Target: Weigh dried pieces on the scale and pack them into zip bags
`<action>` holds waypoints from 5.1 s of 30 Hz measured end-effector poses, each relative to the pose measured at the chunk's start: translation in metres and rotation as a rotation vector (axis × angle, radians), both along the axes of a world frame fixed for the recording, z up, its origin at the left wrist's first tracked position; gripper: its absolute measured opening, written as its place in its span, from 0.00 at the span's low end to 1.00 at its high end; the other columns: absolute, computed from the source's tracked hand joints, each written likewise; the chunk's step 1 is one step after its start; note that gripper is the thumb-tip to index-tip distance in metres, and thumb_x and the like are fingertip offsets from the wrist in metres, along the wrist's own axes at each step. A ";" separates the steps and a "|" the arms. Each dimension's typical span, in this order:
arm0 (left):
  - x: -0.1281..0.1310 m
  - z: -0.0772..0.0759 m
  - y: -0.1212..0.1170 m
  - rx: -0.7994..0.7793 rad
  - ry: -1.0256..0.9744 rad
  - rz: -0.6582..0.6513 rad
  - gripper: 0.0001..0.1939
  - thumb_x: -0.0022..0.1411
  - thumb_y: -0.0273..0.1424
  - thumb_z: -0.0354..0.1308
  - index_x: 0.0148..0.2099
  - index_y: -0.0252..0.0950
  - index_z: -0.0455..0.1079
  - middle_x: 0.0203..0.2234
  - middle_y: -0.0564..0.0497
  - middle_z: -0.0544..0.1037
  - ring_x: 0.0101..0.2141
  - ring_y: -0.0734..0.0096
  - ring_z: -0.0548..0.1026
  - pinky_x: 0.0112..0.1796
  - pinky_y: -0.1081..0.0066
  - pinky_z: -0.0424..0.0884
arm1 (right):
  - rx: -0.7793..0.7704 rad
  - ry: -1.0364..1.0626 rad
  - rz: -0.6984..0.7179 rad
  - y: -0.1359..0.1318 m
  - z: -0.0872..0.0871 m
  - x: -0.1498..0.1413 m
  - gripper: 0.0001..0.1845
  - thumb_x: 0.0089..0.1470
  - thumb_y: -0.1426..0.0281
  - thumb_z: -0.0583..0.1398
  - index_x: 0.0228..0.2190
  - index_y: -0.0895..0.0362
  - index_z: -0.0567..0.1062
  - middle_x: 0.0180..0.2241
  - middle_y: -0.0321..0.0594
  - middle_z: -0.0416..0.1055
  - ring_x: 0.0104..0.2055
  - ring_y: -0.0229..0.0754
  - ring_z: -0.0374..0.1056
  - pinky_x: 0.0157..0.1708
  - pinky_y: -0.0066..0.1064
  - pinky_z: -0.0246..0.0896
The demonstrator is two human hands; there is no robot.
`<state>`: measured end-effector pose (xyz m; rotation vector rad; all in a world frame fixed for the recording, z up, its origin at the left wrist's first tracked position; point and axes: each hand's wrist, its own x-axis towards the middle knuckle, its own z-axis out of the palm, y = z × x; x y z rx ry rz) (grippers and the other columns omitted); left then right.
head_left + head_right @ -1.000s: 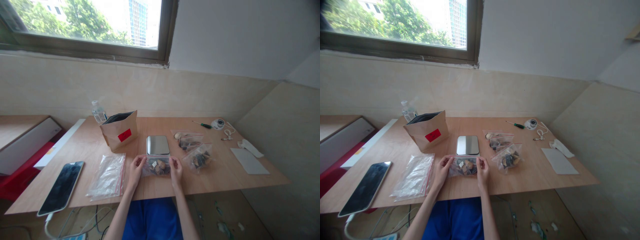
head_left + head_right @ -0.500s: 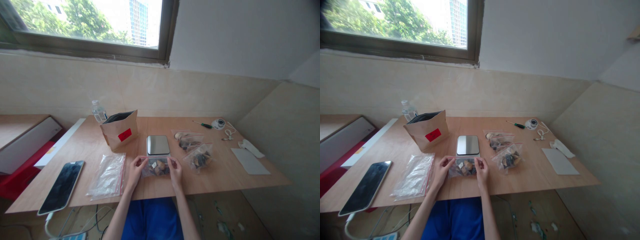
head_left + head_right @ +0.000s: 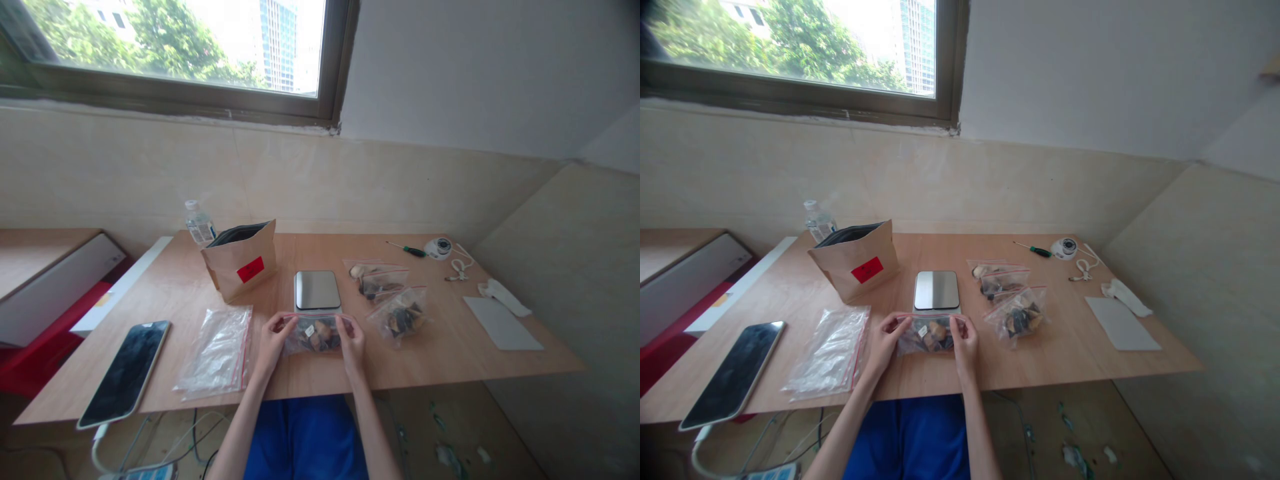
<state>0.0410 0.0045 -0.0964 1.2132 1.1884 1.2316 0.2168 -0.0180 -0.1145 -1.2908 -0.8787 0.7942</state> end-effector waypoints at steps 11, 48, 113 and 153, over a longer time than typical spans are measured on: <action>0.002 0.003 -0.001 -0.007 0.017 -0.039 0.14 0.53 0.40 0.61 0.36 0.34 0.76 0.30 0.48 0.79 0.33 0.64 0.76 0.33 0.72 0.70 | 0.008 -0.008 0.059 0.001 -0.003 -0.001 0.14 0.48 0.60 0.62 0.30 0.58 0.76 0.30 0.41 0.75 0.33 0.43 0.71 0.35 0.33 0.66; 0.000 0.003 -0.002 -0.001 0.010 -0.036 0.14 0.53 0.40 0.60 0.35 0.34 0.75 0.28 0.49 0.78 0.31 0.66 0.74 0.31 0.73 0.68 | -0.020 0.014 0.136 -0.001 0.002 -0.003 0.15 0.48 0.61 0.62 0.36 0.57 0.78 0.36 0.43 0.77 0.37 0.45 0.73 0.36 0.35 0.68; -0.002 0.051 -0.030 0.373 0.292 -0.125 0.05 0.60 0.32 0.57 0.36 0.36 0.73 0.31 0.50 0.77 0.34 0.69 0.75 0.36 0.71 0.69 | 0.265 -1.129 0.362 -0.018 0.082 0.000 0.10 0.59 0.73 0.56 0.27 0.55 0.73 0.26 0.35 0.74 0.31 0.40 0.66 0.34 0.31 0.54; -0.053 0.101 0.021 0.513 0.572 0.760 0.12 0.64 0.34 0.49 0.44 0.36 0.71 0.39 0.47 0.74 0.43 0.64 0.69 0.45 0.64 0.63 | -0.223 -1.088 -0.634 -0.040 0.017 0.091 0.41 0.57 0.55 0.49 0.60 0.73 0.48 0.60 0.73 0.43 0.62 0.68 0.45 0.52 0.59 0.50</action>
